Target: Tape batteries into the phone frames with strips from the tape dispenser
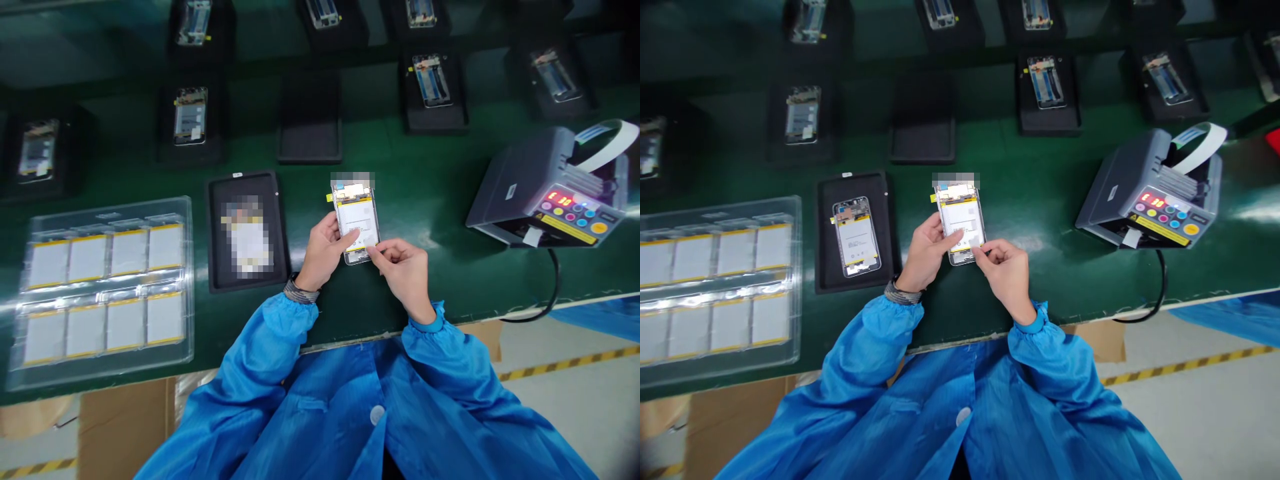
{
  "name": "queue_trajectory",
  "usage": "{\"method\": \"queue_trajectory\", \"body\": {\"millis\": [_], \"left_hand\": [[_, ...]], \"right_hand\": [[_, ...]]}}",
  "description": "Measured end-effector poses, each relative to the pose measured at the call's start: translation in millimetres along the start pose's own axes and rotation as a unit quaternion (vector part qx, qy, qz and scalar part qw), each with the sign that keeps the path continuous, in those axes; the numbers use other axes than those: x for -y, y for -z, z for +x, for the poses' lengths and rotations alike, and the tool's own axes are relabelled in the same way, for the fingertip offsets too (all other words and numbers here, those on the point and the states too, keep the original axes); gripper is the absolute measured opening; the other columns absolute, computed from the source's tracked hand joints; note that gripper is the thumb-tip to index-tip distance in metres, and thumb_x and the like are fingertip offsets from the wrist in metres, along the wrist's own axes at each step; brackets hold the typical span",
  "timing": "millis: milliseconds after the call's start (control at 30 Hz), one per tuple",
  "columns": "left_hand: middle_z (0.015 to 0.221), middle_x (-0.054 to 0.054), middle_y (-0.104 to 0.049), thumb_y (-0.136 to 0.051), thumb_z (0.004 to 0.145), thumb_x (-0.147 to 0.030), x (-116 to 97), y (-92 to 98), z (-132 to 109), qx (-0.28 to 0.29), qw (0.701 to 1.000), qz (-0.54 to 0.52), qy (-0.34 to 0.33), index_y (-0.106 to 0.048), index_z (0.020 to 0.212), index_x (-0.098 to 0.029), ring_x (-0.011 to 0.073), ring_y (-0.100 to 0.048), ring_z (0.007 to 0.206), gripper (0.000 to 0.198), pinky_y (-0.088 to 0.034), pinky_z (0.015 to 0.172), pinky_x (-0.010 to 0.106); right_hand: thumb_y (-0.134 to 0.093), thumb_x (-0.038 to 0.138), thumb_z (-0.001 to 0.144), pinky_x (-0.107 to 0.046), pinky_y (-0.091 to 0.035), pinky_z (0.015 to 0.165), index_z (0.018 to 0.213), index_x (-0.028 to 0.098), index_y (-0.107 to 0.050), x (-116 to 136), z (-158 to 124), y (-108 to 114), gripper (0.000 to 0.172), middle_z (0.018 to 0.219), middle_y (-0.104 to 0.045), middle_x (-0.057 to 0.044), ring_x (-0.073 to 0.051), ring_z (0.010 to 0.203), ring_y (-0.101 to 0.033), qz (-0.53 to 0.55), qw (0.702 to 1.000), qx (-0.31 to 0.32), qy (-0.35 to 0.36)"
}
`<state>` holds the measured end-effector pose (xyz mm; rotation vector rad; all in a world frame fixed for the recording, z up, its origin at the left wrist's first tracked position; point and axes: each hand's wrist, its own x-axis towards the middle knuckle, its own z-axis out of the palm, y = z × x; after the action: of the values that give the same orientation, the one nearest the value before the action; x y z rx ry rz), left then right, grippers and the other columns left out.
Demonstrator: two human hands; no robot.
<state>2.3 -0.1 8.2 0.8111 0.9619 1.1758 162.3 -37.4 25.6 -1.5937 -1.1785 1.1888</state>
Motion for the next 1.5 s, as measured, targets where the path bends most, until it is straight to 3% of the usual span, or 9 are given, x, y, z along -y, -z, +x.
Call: {"method": "queue_trajectory", "body": {"millis": [167, 333, 400, 567, 700, 967, 1167, 1333, 1500], "left_hand": [[0.131, 0.011, -0.071, -0.089, 0.075, -0.036, -1, -1.2, -1, -0.002, 1.0, -0.008, 0.005, -0.066, 0.121, -0.018, 0.0305, -0.067, 0.122, 0.055, -0.054, 0.105, 0.044], [0.132, 0.012, -0.071, -0.089, 0.076, -0.037, -3, -0.4, -1, 0.006, 1.0, -0.006, -0.003, -0.065, 0.123, -0.017, 0.0309, -0.066, 0.124, 0.057, -0.053, 0.107, 0.044], [0.133, 0.012, -0.07, -0.088, 0.077, -0.036, -4, 0.2, -1, 0.017, 1.0, -0.012, -0.004, -0.064, 0.125, -0.017, 0.031, -0.066, 0.124, 0.058, -0.052, 0.108, 0.045], [0.134, 0.012, -0.07, -0.088, 0.076, -0.035, -8, 1.1, -3, 0.041, 0.999, -0.031, 0.009, -0.065, 0.128, -0.019, 0.0306, -0.066, 0.125, 0.059, -0.052, 0.109, 0.045], [0.132, 0.011, -0.071, -0.089, 0.076, -0.035, -8, 2.4, -2, 0.035, 0.999, -0.031, 0.004, -0.065, 0.127, -0.019, 0.0304, -0.067, 0.123, 0.059, -0.052, 0.109, 0.045], [0.133, 0.013, -0.07, -0.091, 0.073, -0.04, -16, 8.1, 0, 0.018, 0.999, -0.028, -0.004, -0.066, 0.124, -0.018, 0.0319, -0.066, 0.125, 0.061, -0.052, 0.107, 0.045], [0.132, 0.014, -0.071, -0.093, 0.069, -0.041, -23, 15.5, 3, -0.017, 0.999, -0.027, -0.016, -0.065, 0.122, -0.017, 0.0308, -0.067, 0.123, 0.065, -0.052, 0.108, 0.045], [0.131, 0.014, -0.071, -0.091, 0.071, -0.038, -33, 23.1, 4, -0.05, 0.998, 0.005, -0.032, -0.065, 0.121, -0.017, 0.0305, -0.068, 0.121, 0.06, -0.053, 0.105, 0.044], [0.13, 0.013, -0.072, -0.091, 0.07, -0.036, -43, 29.0, 5, -0.075, 0.996, 0.023, -0.047, -0.066, 0.12, -0.017, 0.0305, -0.067, 0.123, 0.059, -0.053, 0.106, 0.044]], "right_hand": [[-0.077, 0.051, 0.081, -0.026, -0.027, 0.048, 0.078, 0.021, -0.064, -1, 0, 2, 0.034, 0.051, -0.041, 0.007, -0.01, 0.047, -0.034, -0.051, 0.998, -0.001, 0.024], [-0.084, 0.048, 0.077, -0.026, -0.035, 0.052, 0.089, 0.021, -0.062, -1, 6, 12, 0.037, 0.058, -0.051, 0.006, -0.011, 0.052, -0.045, -0.149, 0.986, -0.034, 0.069], [-0.086, 0.05, 0.075, -0.025, -0.04, 0.054, 0.095, 0.021, -0.061, 0, 11, 16, 0.043, 0.065, -0.058, 0.005, -0.012, 0.056, -0.051, -0.112, 0.992, -0.004, 0.065], [-0.074, 0.062, 0.084, -0.023, -0.046, 0.049, 0.098, 0.02, -0.06, 12, 23, 19, 0.046, 0.077, -0.069, -0.001, -0.013, 0.06, -0.059, 0.05, 0.987, 0.152, 0.008], [-0.086, 0.059, 0.071, -0.023, -0.048, 0.045, 0.092, 0.021, -0.055, 21, 30, 14, 0.054, 0.075, -0.072, 0.0, -0.012, 0.054, -0.06, 0.066, 0.974, 0.214, -0.02], [-0.082, 0.059, 0.077, -0.026, -0.053, 0.041, 0.095, 0.02, -0.061, 33, 49, 8, 0.048, 0.076, -0.075, -0.004, -0.016, 0.051, -0.065, 0.053, 0.961, 0.272, -0.021], [-0.083, 0.055, 0.076, -0.026, -0.053, 0.038, 0.09, 0.019, -0.06, 31, 66, -8, 0.044, 0.073, -0.075, -0.004, -0.016, 0.051, -0.064, 0.047, 0.961, 0.274, 0.01], [-0.084, 0.05, 0.077, -0.024, -0.053, 0.04, 0.091, 0.019, -0.057, 35, 76, -21, 0.044, 0.07, -0.074, -0.002, -0.014, 0.047, -0.063, 0.07, 0.94, 0.334, 0.018], [-0.084, 0.043, 0.078, -0.021, -0.047, 0.035, 0.089, 0.02, -0.054, 37, 83, -33, 0.039, 0.067, -0.072, -0.002, -0.012, 0.045, -0.06, 0.062, 0.943, 0.323, 0.05]]}}
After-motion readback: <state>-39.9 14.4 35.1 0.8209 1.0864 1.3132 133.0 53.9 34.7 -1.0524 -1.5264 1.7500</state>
